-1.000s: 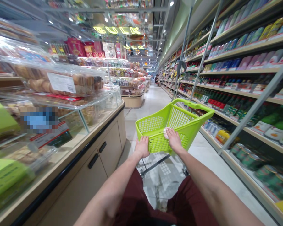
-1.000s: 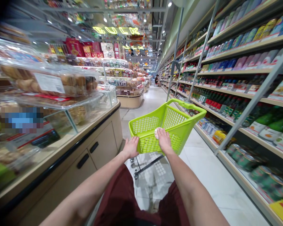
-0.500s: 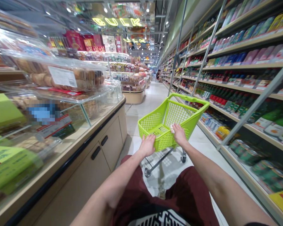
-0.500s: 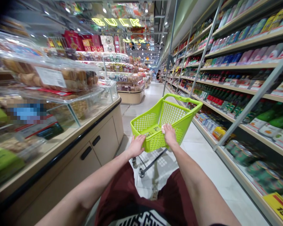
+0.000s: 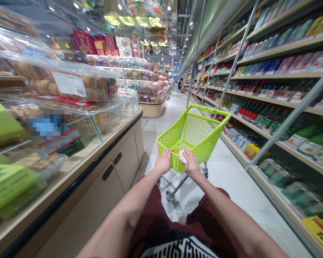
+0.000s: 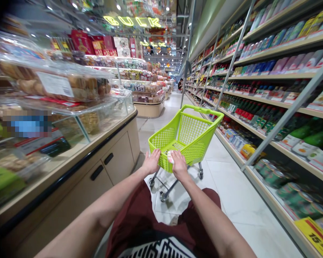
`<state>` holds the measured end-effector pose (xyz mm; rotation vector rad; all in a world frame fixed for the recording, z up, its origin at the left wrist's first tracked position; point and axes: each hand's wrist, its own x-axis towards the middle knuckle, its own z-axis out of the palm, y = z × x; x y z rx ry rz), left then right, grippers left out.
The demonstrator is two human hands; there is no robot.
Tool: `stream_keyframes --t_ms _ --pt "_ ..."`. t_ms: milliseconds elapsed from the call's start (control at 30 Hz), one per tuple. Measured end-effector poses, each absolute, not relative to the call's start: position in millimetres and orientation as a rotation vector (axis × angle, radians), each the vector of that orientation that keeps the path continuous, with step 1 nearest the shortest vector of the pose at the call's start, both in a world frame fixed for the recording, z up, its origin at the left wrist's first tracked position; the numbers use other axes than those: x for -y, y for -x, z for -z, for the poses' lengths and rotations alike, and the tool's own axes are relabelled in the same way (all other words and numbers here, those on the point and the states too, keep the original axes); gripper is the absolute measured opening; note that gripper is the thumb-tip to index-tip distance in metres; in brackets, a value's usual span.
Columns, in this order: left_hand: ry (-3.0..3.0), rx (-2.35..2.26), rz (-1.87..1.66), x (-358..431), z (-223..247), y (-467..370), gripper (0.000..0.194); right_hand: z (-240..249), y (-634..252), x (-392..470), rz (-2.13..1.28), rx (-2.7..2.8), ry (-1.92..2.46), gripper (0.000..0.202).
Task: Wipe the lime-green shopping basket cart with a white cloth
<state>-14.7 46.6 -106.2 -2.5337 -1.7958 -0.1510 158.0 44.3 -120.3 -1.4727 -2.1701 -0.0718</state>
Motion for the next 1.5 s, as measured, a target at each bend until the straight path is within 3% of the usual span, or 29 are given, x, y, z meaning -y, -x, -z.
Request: stream_keyframes --t_ms 267,667,967,1500 --pt "2.526 1.789 0.093 -51 99 -1 0.071 136 -184 -54 0.229 2.091 1.490 0.049" --pt "2.598 1.679 0.009 -53 81 -21 0.073 126 -220 -66 0.197 2.139 1.577 0.050" --pt "2.498 1.841 0.070 -61 101 -6 0.076 131 -226 -67 0.210 2.091 1.607 0.052" --pt "2.591 1.807 0.016 -67 94 -3 0.078 161 -201 -42 0.676 2.265 1.325 0.039"
